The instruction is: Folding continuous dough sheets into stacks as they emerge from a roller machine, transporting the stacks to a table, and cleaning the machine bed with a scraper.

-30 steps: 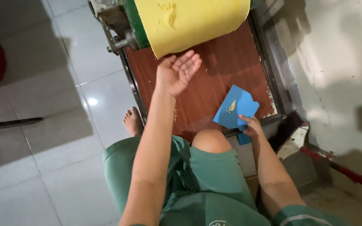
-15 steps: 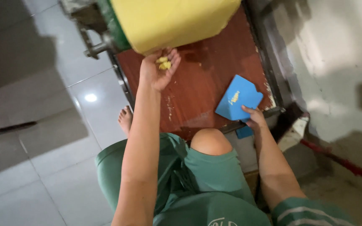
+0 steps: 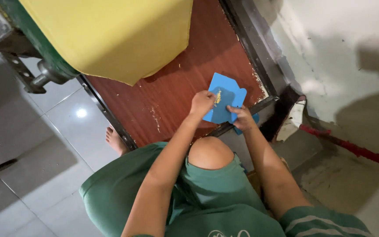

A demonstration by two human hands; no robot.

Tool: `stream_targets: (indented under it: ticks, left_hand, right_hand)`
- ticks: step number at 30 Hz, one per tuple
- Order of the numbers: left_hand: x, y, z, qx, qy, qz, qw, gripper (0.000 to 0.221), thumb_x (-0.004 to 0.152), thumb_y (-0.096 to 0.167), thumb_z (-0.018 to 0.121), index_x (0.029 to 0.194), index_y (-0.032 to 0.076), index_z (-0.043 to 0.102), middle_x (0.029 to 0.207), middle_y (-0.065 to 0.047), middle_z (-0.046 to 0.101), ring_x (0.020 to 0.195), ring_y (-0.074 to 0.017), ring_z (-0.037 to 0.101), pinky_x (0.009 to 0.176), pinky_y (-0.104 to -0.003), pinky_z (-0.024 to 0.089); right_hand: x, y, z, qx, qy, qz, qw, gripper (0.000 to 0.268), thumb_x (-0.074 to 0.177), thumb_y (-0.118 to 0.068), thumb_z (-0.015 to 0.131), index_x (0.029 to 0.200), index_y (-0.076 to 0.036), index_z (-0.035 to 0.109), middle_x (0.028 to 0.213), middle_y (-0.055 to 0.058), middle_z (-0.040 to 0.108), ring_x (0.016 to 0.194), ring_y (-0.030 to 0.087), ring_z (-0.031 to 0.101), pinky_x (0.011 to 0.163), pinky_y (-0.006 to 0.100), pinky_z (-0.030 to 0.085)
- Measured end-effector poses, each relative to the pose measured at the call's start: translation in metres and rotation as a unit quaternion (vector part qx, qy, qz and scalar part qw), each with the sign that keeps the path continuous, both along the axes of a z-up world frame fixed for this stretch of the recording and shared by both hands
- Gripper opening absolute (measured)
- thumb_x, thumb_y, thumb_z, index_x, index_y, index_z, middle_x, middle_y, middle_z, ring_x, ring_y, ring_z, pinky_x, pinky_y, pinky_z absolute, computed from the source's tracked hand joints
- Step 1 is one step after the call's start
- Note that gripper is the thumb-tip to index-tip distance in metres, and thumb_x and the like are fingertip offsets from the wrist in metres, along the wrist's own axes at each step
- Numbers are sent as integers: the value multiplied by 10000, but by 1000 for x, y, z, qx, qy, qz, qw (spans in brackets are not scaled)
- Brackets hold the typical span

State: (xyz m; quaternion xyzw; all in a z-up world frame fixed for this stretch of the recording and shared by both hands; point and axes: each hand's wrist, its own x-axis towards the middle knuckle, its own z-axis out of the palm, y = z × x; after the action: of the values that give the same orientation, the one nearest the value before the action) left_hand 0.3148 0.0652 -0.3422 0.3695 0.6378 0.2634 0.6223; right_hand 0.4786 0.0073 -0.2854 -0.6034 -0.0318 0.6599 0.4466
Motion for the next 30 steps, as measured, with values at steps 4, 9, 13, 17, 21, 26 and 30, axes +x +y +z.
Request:
stream_targets:
  ticks: [4,9,13,17,21,26,30]
  left_hand:
    - [30,-16,-58,348,331,-189,856,19,827,224,674,835,240,670,734,59,592,712,-167,680,692,-270,572]
    - [35,-24,7,311,308,-305,846,207,817,100,734,992,38,642,994,-130,515,951,-376,627,679,-468,616]
    - [27,-14,-30,577,308,-163,739,49,825,109,680,863,134,701,998,-74,636,1103,-324,559,913,-448,451]
    - [-61,-5,2,408,443,-21,798,209,937,373,641,1038,196,686,854,-74,594,723,-340,630,610,-531,519]
    - [-161,-17,26,224,363,158,891,113,828,169,788,937,190,771,871,-60,744,883,-322,713,808,-439,563]
    - [-255,-14,13,173,373,335,848,158,781,68,765,935,102,774,814,-128,740,793,-358,725,753,-420,570]
    - [-275,22,77,244,149,360,888,683,731,-65,820,1300,139,502,1230,-138,546,1117,-393,574,937,-478,514]
  right_hand:
    - [6,-5,-29,-22,-20,-1,1000,413,745,-20,906,1110,-62,717,955,112,700,906,296,719,753,503,597]
    - [6,-5,-40,-16,0,-16,1000,389,772,30,866,1118,-42,705,977,125,718,985,330,724,857,541,576]
    - [5,1,-30,10,-8,-19,1000,365,760,59,870,1080,-20,713,973,147,722,933,344,735,820,588,583]
    - [31,4,-48,7,-14,14,1000,392,744,76,871,1087,-45,724,1018,116,738,997,325,730,846,583,576]
    - [58,11,-66,3,-367,189,911,464,689,-360,926,989,-59,741,885,128,725,878,329,716,733,485,596]
    - [39,43,5,-88,-631,427,642,1041,743,-742,769,1349,62,505,1266,311,622,1195,475,616,907,639,550]
    - [-16,110,55,144,-527,332,769,799,847,-269,871,1462,30,457,1400,291,506,1330,455,489,1050,572,464]
